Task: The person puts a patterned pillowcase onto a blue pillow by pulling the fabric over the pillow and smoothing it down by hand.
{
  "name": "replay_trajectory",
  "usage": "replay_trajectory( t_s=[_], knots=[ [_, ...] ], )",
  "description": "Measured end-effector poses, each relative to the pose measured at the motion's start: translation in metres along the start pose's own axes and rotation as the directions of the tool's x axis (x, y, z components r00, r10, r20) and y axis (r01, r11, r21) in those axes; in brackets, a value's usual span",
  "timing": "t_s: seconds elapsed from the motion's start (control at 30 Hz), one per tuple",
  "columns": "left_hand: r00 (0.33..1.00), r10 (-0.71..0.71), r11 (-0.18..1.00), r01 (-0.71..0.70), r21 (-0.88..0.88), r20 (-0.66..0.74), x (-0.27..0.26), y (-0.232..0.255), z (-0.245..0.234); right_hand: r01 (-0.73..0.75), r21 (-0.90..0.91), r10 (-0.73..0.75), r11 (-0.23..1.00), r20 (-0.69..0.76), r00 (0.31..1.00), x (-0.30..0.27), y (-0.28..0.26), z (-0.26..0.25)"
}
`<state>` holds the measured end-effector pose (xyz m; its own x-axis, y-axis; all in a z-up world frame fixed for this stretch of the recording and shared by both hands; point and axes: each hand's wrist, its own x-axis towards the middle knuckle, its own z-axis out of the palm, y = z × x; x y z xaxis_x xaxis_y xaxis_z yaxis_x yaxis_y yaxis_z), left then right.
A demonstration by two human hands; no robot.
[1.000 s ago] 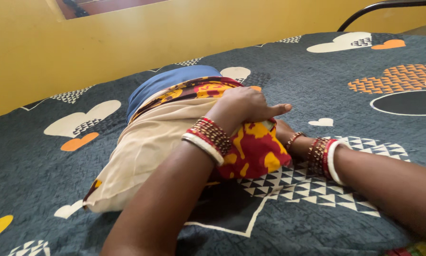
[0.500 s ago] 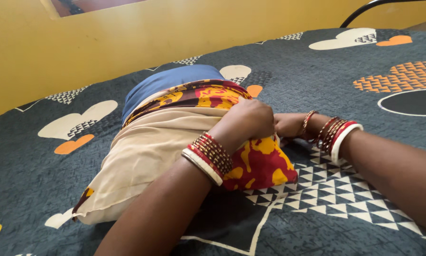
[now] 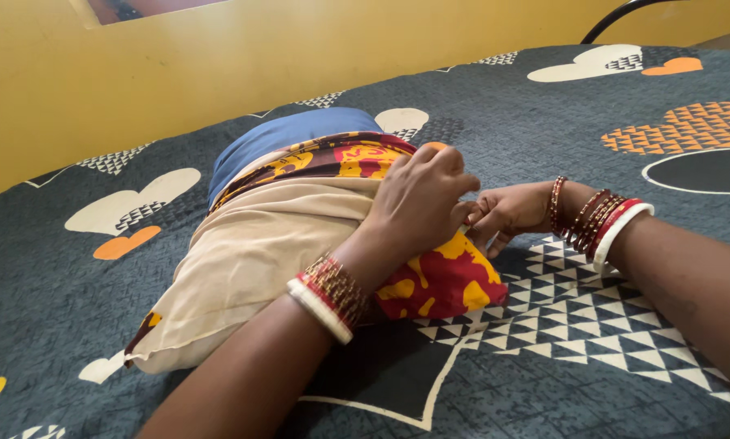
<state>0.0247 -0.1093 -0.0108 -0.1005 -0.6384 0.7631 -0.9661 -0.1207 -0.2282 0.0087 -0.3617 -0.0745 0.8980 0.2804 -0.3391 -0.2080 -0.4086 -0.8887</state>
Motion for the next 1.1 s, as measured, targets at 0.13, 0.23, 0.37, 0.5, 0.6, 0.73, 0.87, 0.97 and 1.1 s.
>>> replay_trajectory(
  t_s=[0.13, 0.23, 0.37, 0.5, 0.6, 0.73, 0.87, 0.97, 1.1],
  knots=[
    [0.962, -0.041, 0.998, 0.027, 0.054, 0.268, -0.023, 0.004, -0.03, -0.044, -0.059, 0.047, 0.997, 0.05, 0.998, -0.002, -0.003, 0.0],
    [0.949, -0.092, 0.995, 0.074, 0.071, 0.302, -0.039, 0.007, -0.048, -0.165, -0.088, 0.161, 0.982, -0.048, 0.986, -0.003, -0.01, 0.007],
    [0.975, -0.027, 0.99, -0.005, 0.143, 0.223, -0.041, 0.013, -0.061, -0.131, -0.132, 0.119, 0.983, -0.094, 0.988, -0.007, -0.014, 0.013],
    [0.928, -0.107, 0.962, 0.006, 0.272, 0.357, -0.039, 0.026, -0.053, -0.099, -0.139, 0.086, 0.985, -0.097, 0.992, -0.004, -0.011, 0.006],
    [0.891, -0.128, 0.933, -0.04, 0.357, 0.435, -0.044, 0.028, -0.045, -0.114, -0.168, 0.094, 0.979, -0.12, 0.988, 0.001, -0.009, 0.005],
    [0.917, -0.05, 0.933, -0.1, 0.347, 0.397, -0.05, 0.018, -0.046, -0.106, -0.152, 0.083, 0.983, -0.151, 0.985, -0.004, -0.011, 0.006],
    [0.952, -0.061, 0.937, -0.049, 0.345, 0.299, -0.043, -0.003, -0.065, 0.102, -0.042, -0.106, 0.994, -0.091, 0.99, -0.015, -0.014, -0.005],
    [0.943, -0.145, 0.95, 0.048, 0.31, 0.3, -0.036, -0.01, -0.083, 0.176, -0.046, -0.181, 0.983, -0.151, 0.972, -0.015, -0.015, -0.014],
    [0.918, -0.182, 0.968, 0.103, 0.23, 0.353, -0.032, -0.012, -0.097, 0.12, -0.188, -0.189, 0.975, -0.414, 0.89, 0.004, -0.017, -0.006]
  ],
)
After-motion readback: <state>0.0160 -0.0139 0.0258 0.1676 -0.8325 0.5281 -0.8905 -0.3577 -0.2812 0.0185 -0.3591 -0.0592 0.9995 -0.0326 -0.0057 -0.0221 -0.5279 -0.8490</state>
